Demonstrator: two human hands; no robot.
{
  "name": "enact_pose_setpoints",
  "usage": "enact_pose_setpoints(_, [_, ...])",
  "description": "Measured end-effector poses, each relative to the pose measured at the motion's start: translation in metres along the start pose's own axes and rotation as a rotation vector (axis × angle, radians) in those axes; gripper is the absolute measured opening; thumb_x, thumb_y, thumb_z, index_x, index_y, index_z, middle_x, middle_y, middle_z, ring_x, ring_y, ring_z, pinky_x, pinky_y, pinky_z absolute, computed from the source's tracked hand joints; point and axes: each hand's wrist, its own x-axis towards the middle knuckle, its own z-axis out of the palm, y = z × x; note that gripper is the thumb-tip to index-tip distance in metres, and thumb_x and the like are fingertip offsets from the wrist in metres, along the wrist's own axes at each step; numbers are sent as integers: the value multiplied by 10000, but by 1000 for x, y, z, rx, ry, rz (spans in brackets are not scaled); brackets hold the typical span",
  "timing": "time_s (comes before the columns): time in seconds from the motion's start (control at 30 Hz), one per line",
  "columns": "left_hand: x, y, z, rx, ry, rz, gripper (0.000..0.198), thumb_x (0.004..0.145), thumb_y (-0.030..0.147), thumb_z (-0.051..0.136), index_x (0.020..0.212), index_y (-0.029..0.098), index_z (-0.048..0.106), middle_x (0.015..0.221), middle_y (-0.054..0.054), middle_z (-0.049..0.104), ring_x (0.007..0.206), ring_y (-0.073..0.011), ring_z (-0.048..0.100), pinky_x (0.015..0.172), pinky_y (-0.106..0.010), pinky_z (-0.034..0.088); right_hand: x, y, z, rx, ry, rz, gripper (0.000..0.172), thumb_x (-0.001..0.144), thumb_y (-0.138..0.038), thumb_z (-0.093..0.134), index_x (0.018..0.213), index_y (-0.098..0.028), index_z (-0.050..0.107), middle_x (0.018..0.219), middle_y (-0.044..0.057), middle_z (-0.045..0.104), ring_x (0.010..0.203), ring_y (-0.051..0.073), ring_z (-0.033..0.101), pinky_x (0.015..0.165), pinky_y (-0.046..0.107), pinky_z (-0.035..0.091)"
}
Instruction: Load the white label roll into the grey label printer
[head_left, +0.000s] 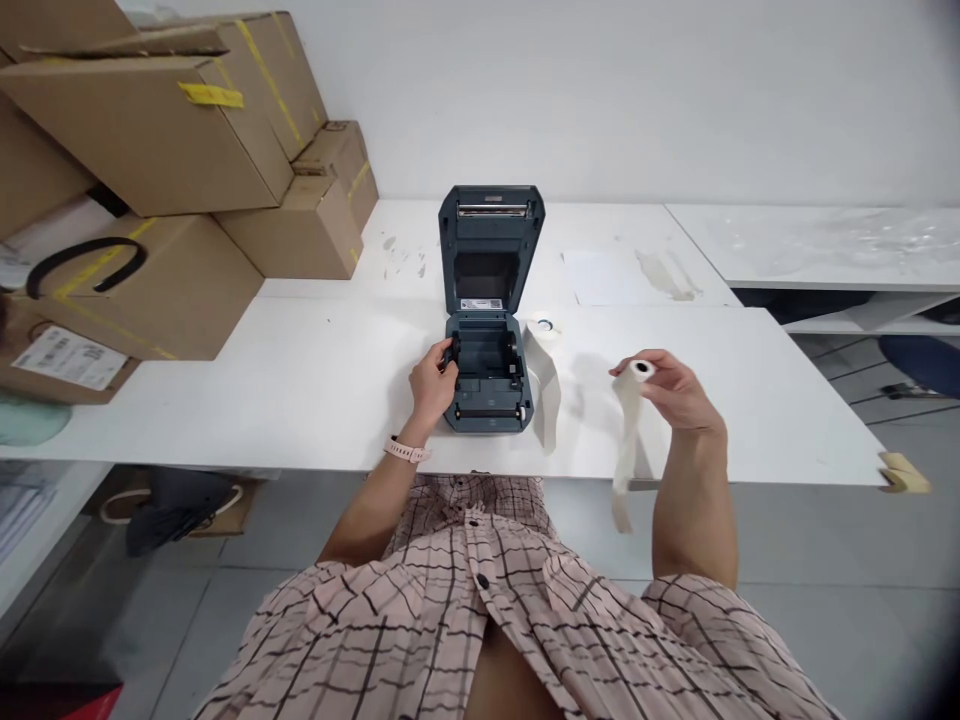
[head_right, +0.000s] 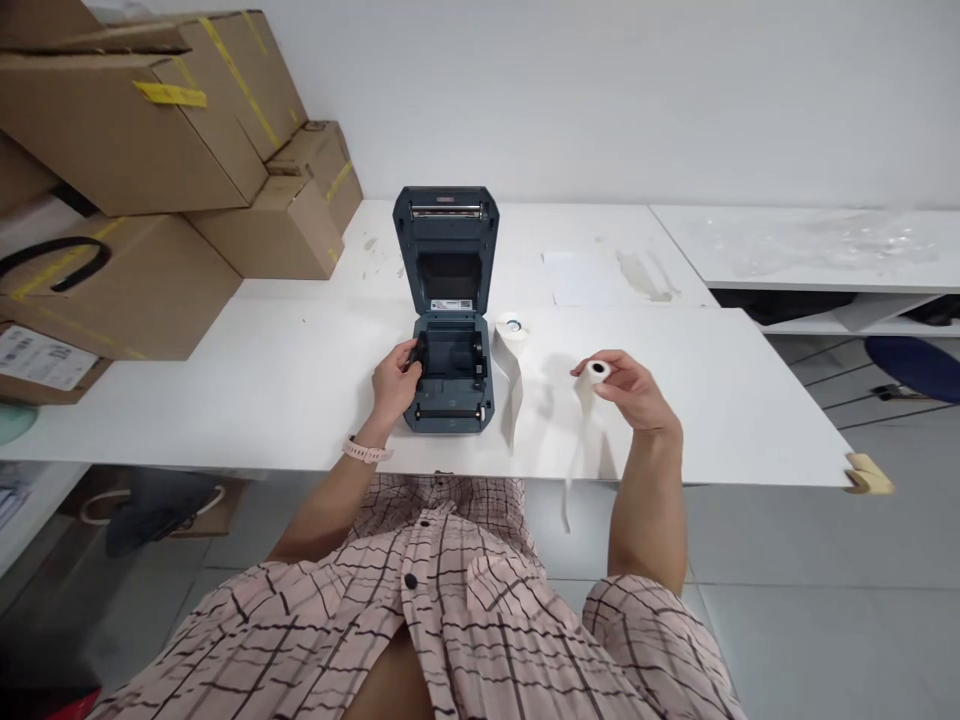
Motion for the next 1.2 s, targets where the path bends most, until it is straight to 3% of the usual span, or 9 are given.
enact_pose_setpoints(0.27, [2, -5, 1, -32, 20, 5, 498, 866, 193, 591, 1356, 240, 666, 1338, -88, 741, 1239, -252, 696, 1109, -426, 508, 57, 53, 47, 69, 86, 201, 482, 674, -401, 865, 1050, -246, 608, 1223, 131, 769, 997, 224, 748, 886, 413, 592])
enact_pose_setpoints(0.37, [1, -5, 1, -23, 20, 6, 501, 874, 200, 585, 1369, 231, 658, 1369, -91, 725, 1285, -254, 674, 1111, -414, 510, 66, 50, 47, 35, 24, 236, 529, 683, -359, 833, 1160, -257, 630, 1357, 127, 719, 1180, 260, 704, 1066, 495, 518])
enact_pose_setpoints(0.47, [1, -4, 1, -5, 24, 3, 488, 882, 196, 583, 1363, 225, 662, 1357, -90, 731, 1304, -254, 664, 1113, -405, 513, 67, 34, 37, -8, -31, 198, 616, 757, -341, 784, 1345, -325, 598, 1502, 79, 630, 1447, 269, 532, 1243, 542, 343])
enact_pose_setpoints(0.57, [2, -3, 1, 5, 36, 5, 488, 870, 164, 592, 1348, 228, 670, 1321, -79, 750, 1282, -247, 678, 1126, -409, 509, 81, 19, 36, -76, -25, 164, 716, 777, -387, 807, 1440, -361, 536, 1561, 76, 570, 1540, 285, 416, 1245, 561, 343])
enact_pose_setpoints(0.7, [3, -2, 1, -2, 25, 16, 547, 850, 128, 607, 1380, 258, 642, 1280, -60, 768, 1251, -244, 695, 1112, -418, 526, 120, 17, 55, -315, -113, 149, 844, 644, -416, 877, 1414, -290, 556, 1515, 124, 594, 1453, 356, 510, 1154, 551, 453])
enact_pose_setpoints(0.8, [2, -2, 0, -3, 20, 3, 566, 852, 127, 610, 1400, 268, 625, 1263, -58, 776, 1230, -251, 706, 1099, -429, 538, 140, 24, 74, -499, -127, 113, 731, 601, -404, 839, 1275, -236, 612, 1327, 119, 702, 1219, 368, 660, 1072, 568, 502])
enact_pose_setpoints(0.87, [1, -1, 0, -3, 19, 0, 560, 860, 128, 598, 1402, 269, 622, 1271, -59, 773, 1243, -254, 701, 1094, -431, 542, 142, 25, 83, -556, -85, 78, 675, 605, -407, 811, 1220, -221, 606, 1245, 121, 719, 1149, 372, 673, 1034, 581, 507])
enact_pose_setpoints(1.07, [0, 1, 1, 12, 16, -5, 533, 874, 125, 562, 1386, 258, 632, 1289, -72, 764, 1286, -255, 679, 1084, -430, 544, 118, -17, 90, -559, 142, -136, 692, 638, -422, 799, 1234, -209, 518, 1249, 134, 667, 1147, 344, 656, 1005, 499, 515])
enact_pose_setpoints(1.2, [0, 4, 1, 6, 24, -9, 543, 866, 117, 565, 1385, 264, 627, 1287, -61, 768, 1229, -252, 708, 1055, -426, 557, 109, -66, 108, -541, 56, -222, 754, 667, -438, 828, 1300, -239, 468, 1295, 107, 645, 1152, 326, 656, 980, 465, 529])
